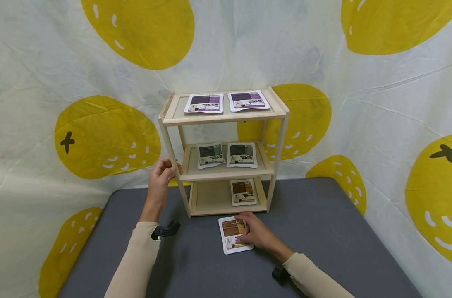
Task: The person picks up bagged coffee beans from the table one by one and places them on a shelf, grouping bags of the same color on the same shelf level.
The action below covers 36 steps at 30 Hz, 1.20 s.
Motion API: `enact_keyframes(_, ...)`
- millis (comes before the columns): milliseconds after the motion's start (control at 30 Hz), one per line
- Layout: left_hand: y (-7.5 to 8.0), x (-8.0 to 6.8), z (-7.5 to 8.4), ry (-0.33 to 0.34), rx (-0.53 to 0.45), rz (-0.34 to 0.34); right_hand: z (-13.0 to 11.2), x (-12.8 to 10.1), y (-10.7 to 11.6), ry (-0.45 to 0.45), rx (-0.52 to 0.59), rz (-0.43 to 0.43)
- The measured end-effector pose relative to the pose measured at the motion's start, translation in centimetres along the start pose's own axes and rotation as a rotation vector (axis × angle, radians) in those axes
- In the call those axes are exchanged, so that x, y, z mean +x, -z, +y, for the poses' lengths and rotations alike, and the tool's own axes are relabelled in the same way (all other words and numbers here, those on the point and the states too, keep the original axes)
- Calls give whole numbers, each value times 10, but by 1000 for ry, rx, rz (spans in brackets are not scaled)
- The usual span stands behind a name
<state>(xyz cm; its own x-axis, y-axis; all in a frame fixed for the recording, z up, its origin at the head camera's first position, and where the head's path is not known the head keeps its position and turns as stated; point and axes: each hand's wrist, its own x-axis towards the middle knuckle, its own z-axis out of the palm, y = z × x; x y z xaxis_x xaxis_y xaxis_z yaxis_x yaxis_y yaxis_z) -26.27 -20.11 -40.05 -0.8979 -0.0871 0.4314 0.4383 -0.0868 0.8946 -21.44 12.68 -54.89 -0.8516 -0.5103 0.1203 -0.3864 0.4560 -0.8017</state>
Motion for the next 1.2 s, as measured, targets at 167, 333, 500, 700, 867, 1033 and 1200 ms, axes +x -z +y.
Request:
enact_keyframes(167, 0, 1, -1, -2, -1, -4, -1, -1, 2, -4, -107, 0)
enact_keyframes(333, 0, 1, -1, -2, -5, -2, 0, -1, 2, -8, -135, -17)
enact_keyframes(500, 0, 1, -1, -7, -17, 1, 1, 0, 3, -13, -157, -15)
enact_keyframes(700, 0, 2, -2, -6, -17, 0, 4, 0, 5, 12, -237, 15)
enact_keyframes(867, 0, 1, -2, -7, -9, 2, 5, 0, 5, 38, -310, 96)
enact_keyframes(1033, 0, 0, -2, 0, -2, 7, 6, 0, 3, 32, -311, 114)
enact_keyframes(1200, 0, 0, -2, -1, -4, 9, 6, 0, 4, -9, -166, 54)
